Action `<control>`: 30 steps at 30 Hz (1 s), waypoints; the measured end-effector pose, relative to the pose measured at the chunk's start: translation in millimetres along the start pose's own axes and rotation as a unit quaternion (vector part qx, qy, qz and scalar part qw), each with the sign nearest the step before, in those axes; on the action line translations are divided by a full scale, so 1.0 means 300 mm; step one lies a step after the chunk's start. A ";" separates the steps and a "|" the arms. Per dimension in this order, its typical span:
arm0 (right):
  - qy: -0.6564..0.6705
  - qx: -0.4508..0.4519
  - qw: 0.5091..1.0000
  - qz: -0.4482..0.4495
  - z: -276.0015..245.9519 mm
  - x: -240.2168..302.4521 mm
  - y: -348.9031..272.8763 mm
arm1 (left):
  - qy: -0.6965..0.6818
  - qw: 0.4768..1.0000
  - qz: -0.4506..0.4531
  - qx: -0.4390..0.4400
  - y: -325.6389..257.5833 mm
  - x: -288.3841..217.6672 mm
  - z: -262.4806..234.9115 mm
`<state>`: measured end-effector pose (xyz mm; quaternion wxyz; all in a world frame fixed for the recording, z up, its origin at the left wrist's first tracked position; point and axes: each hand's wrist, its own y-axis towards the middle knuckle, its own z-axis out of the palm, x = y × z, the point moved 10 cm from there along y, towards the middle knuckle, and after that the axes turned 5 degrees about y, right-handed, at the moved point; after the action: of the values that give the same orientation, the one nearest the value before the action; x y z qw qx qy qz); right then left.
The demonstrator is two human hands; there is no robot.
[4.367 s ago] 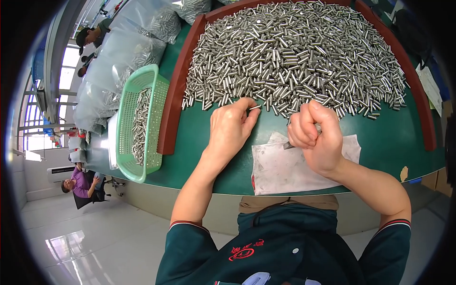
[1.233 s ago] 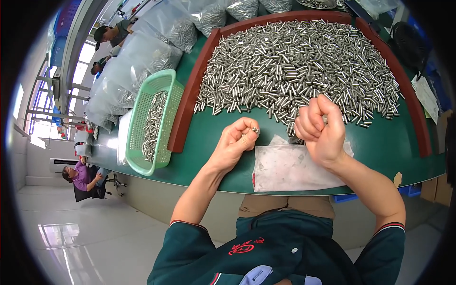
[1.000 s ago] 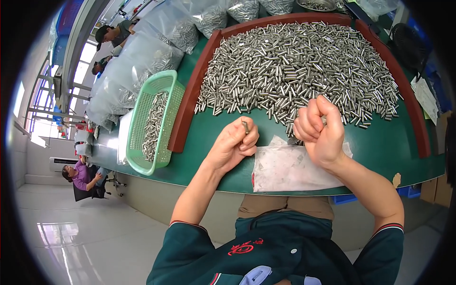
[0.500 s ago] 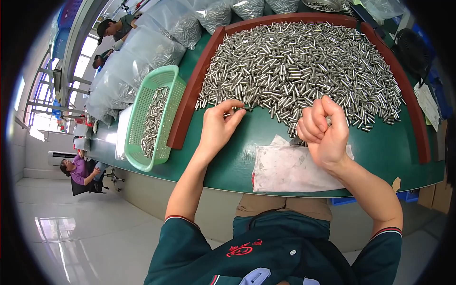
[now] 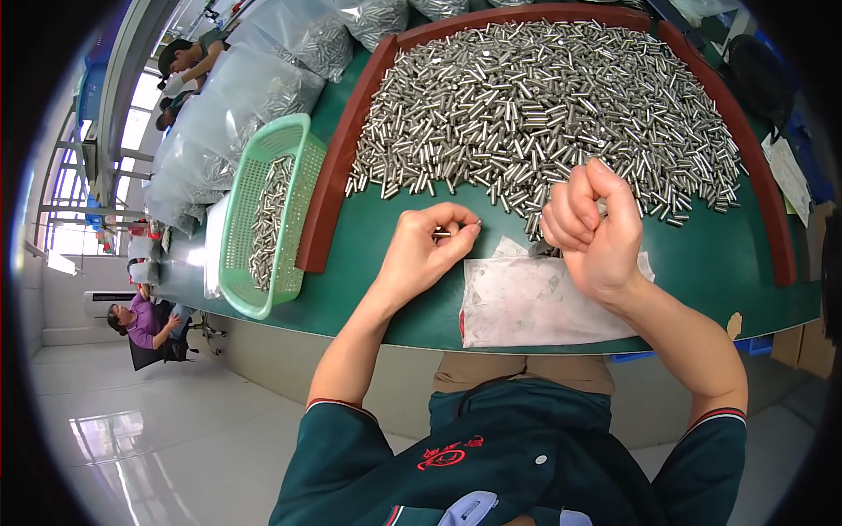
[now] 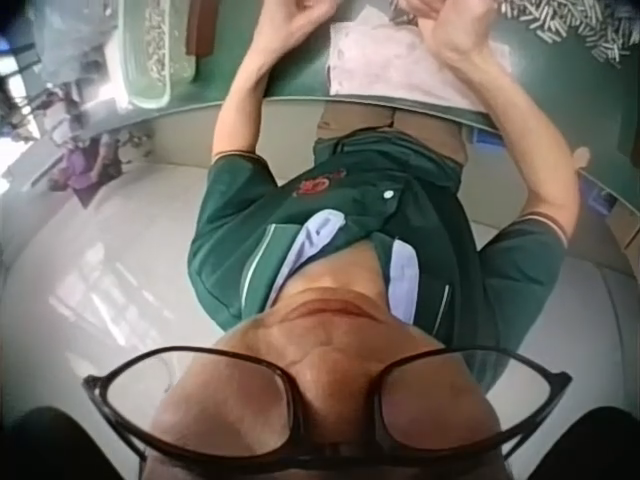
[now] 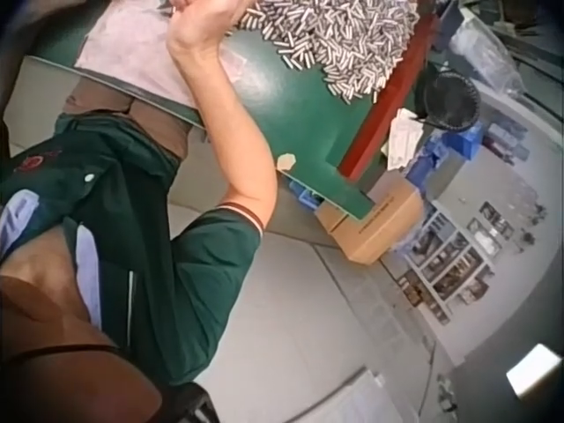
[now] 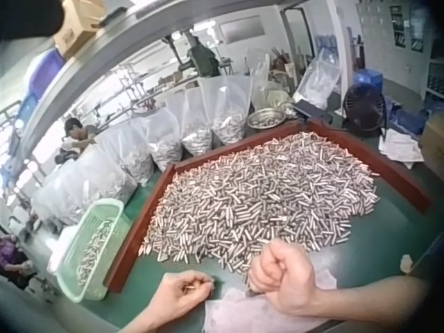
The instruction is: Inspecting and testing small metal components at a workbench using a probe tool.
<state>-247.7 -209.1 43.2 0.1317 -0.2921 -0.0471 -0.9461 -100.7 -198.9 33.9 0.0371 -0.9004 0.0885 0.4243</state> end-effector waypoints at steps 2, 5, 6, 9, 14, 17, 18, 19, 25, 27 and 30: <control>0.010 0.007 1.000 0.003 0.007 -0.002 -0.004 | 0.007 1.000 -0.001 0.004 -0.007 0.000 0.009; 0.010 0.008 1.000 0.003 0.003 -0.005 -0.004 | 0.004 1.000 -0.019 0.014 -0.006 0.005 0.014; 0.011 0.007 1.000 0.003 0.001 -0.004 -0.005 | 0.004 1.000 -0.019 0.015 -0.007 0.005 0.016; 0.007 0.013 1.000 0.002 0.003 -0.006 -0.010 | 0.037 0.999 0.011 0.030 -0.021 -0.032 0.036; -0.043 0.054 0.997 0.023 0.041 -0.028 -0.027 | 0.094 0.987 0.115 0.059 -0.065 -0.135 0.121; -0.076 0.057 0.995 0.013 0.044 -0.031 -0.044 | 0.094 0.989 0.090 0.067 -0.053 -0.110 0.117; -0.082 0.056 0.995 0.012 0.041 -0.032 -0.046 | 0.091 0.989 0.090 0.070 -0.052 -0.108 0.124; -0.087 0.055 0.995 0.011 0.039 -0.033 -0.047 | 0.088 0.990 0.093 0.061 -0.054 -0.110 0.122; -0.074 0.054 0.996 0.000 0.027 -0.041 -0.045 | 0.074 0.991 0.102 0.049 -0.058 -0.107 0.122; -0.071 0.053 0.996 0.000 0.024 -0.044 -0.045 | 0.073 0.991 0.102 0.047 -0.058 -0.104 0.122; -0.072 0.055 0.996 -0.002 0.022 -0.047 -0.042 | 0.078 0.990 0.104 0.048 -0.058 -0.100 0.123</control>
<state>-236.2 -192.8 40.4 0.1421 -0.3517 -0.1093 -0.9188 -143.9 -172.9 33.4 0.0285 -0.9139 0.2047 0.3493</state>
